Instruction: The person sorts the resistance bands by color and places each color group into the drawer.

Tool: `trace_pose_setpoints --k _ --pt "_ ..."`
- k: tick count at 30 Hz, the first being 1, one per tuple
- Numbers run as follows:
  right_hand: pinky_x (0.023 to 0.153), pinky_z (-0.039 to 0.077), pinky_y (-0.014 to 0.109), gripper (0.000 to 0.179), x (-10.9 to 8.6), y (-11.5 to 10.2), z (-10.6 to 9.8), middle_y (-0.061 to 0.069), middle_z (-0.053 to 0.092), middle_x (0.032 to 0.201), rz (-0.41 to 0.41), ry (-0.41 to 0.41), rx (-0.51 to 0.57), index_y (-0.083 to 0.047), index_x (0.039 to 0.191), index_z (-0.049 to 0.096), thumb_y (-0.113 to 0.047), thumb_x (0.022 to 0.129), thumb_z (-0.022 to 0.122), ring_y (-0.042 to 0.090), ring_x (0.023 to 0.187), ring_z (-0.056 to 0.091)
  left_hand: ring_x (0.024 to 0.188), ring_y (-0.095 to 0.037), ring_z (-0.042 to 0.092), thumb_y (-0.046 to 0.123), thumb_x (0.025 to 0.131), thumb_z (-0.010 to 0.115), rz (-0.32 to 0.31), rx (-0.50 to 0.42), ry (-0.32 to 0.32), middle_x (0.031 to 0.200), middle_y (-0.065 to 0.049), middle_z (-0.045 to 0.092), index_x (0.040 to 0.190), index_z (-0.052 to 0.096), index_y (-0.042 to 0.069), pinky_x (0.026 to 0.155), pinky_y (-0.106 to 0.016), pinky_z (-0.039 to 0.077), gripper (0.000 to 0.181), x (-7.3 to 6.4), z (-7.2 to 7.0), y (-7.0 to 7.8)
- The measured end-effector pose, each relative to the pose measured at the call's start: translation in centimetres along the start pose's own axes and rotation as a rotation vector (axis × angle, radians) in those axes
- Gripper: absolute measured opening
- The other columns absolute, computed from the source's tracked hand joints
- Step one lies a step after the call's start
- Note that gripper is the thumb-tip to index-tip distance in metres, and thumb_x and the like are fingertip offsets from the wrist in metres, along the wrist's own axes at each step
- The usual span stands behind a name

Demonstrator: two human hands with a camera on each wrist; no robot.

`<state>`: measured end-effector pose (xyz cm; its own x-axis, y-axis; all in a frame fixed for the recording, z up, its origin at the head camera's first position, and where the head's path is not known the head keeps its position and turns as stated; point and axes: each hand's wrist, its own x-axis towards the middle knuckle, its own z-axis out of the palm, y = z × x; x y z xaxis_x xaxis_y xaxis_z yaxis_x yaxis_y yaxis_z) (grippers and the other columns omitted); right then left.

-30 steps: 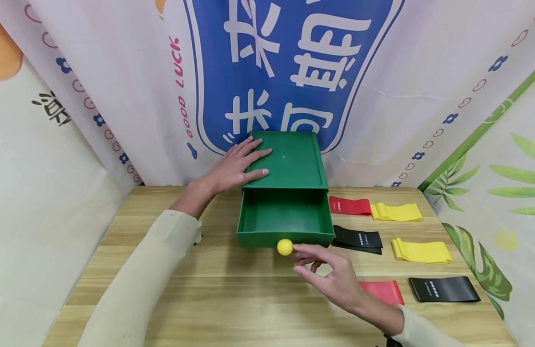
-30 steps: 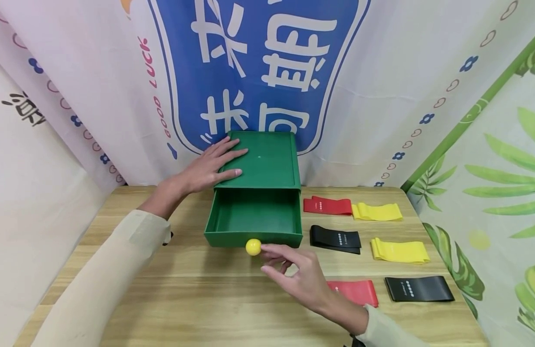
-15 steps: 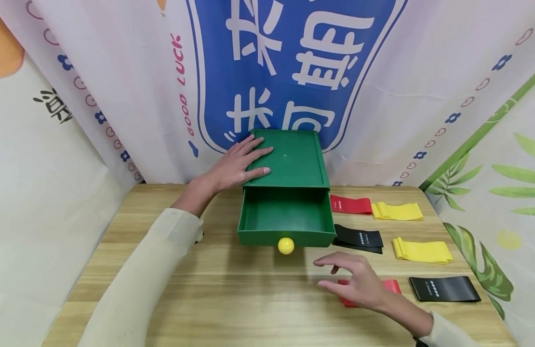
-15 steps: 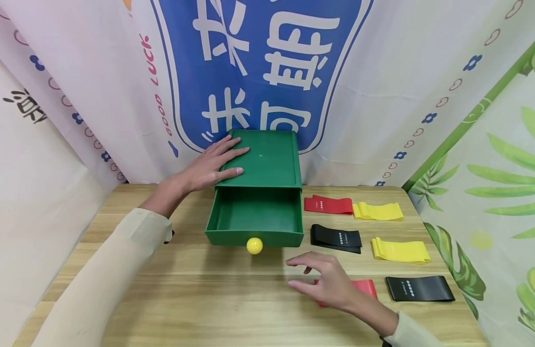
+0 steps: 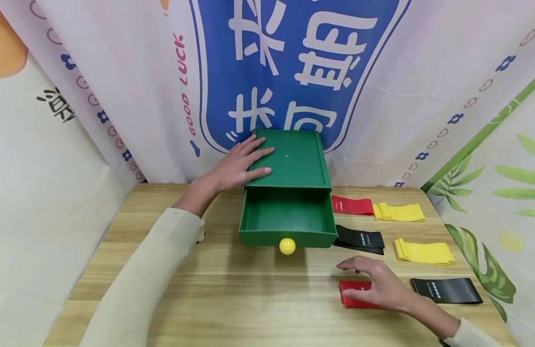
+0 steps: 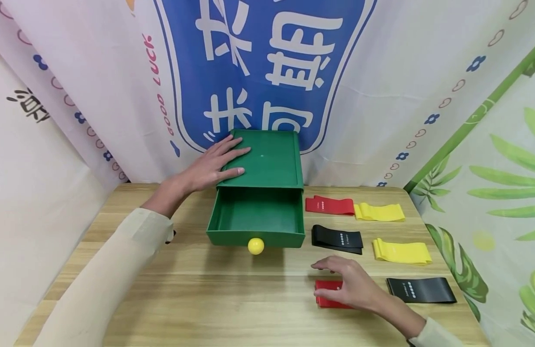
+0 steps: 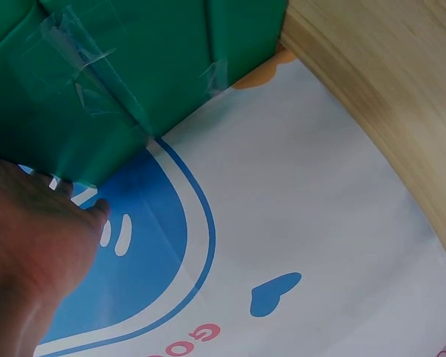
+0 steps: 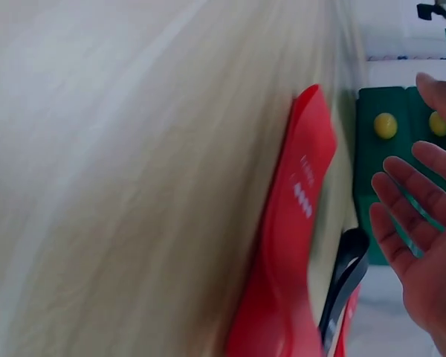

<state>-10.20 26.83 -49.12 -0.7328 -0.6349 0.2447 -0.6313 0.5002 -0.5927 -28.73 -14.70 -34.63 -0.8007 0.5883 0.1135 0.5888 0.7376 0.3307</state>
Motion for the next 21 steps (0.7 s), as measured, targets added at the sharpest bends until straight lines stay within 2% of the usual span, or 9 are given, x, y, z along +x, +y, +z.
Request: trace_pose_setpoints --k 7,14,21 --pt "0.086 0.062 0.033 0.059 -1.3 0.6 0.2 -0.011 0.073 0.125 0.062 -0.037 -0.101 -0.017 0.13 0.073 -0.047 0.082 0.092 0.011 0.108 0.068 0.166 -0.026 -0.002 0.058 0.107 0.046 0.004 0.003 0.002 0.178 -0.006 0.015 0.168 0.033 0.025 0.132 -0.056 0.004 0.071 0.1 0.1 -0.1" --pt "0.086 0.062 0.033 0.063 -2.4 0.7 0.6 -0.013 0.071 0.124 0.015 -0.025 -0.182 -0.018 0.129 0.073 -0.05 0.079 0.093 0.008 0.107 0.066 0.166 -0.027 -0.002 0.057 0.107 0.046 0.007 -0.006 0.009 0.178 -0.006 0.015 0.168 0.034 0.025 0.132 -0.056 0.004 0.069 0.1 0.2 -0.1" --pt "0.083 0.061 0.029 0.067 -3.1 0.8 1.5 -0.013 0.068 0.125 0.074 -0.048 -0.203 -0.023 0.132 0.072 -0.061 0.079 0.088 0.008 0.107 0.063 0.165 -0.028 -0.001 0.055 0.107 0.046 0.01 -0.009 0.011 0.178 -0.007 0.016 0.168 0.035 0.024 0.132 -0.056 0.004 0.069 0.1 0.1 0.0"
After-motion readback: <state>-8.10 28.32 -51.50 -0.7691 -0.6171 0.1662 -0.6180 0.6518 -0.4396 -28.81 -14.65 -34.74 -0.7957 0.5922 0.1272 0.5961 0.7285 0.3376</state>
